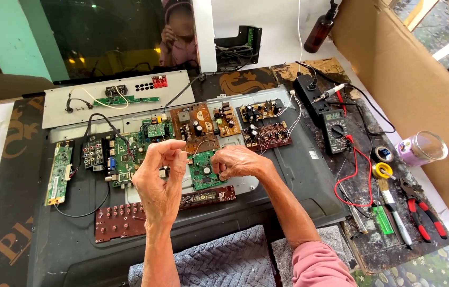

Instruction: Connecting and routing internal wiring harnesses between circuit boards inside a television chassis during repair.

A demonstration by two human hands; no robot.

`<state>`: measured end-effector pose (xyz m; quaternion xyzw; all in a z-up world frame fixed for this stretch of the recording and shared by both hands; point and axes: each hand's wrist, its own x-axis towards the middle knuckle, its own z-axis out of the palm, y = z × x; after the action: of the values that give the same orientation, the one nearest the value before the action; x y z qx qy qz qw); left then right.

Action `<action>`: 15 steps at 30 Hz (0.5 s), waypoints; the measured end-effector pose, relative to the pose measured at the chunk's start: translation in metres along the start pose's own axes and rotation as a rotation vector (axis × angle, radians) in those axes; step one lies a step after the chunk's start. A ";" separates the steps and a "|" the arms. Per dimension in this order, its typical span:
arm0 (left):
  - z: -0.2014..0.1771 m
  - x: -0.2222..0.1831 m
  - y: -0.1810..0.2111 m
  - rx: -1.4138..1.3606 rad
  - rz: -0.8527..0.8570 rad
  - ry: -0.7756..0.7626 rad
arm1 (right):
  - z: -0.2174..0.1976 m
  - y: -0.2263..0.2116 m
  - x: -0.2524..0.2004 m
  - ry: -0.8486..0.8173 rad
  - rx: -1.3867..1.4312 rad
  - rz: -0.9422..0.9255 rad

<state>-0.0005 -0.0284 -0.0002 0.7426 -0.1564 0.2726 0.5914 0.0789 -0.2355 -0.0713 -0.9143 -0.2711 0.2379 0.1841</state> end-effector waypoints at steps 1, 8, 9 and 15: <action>0.000 0.000 0.000 -0.001 -0.001 0.003 | 0.000 0.001 0.001 -0.004 -0.005 -0.001; -0.001 0.001 0.003 0.012 -0.011 0.003 | -0.003 -0.006 -0.003 0.005 -0.016 0.008; -0.001 0.000 0.004 0.012 -0.016 -0.002 | -0.004 -0.007 -0.004 0.002 -0.010 0.011; -0.001 -0.001 0.009 0.004 -0.013 -0.018 | -0.004 -0.002 0.000 -0.020 -0.026 -0.002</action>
<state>-0.0066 -0.0295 0.0061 0.7472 -0.1563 0.2624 0.5902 0.0806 -0.2349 -0.0671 -0.9139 -0.2771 0.2434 0.1697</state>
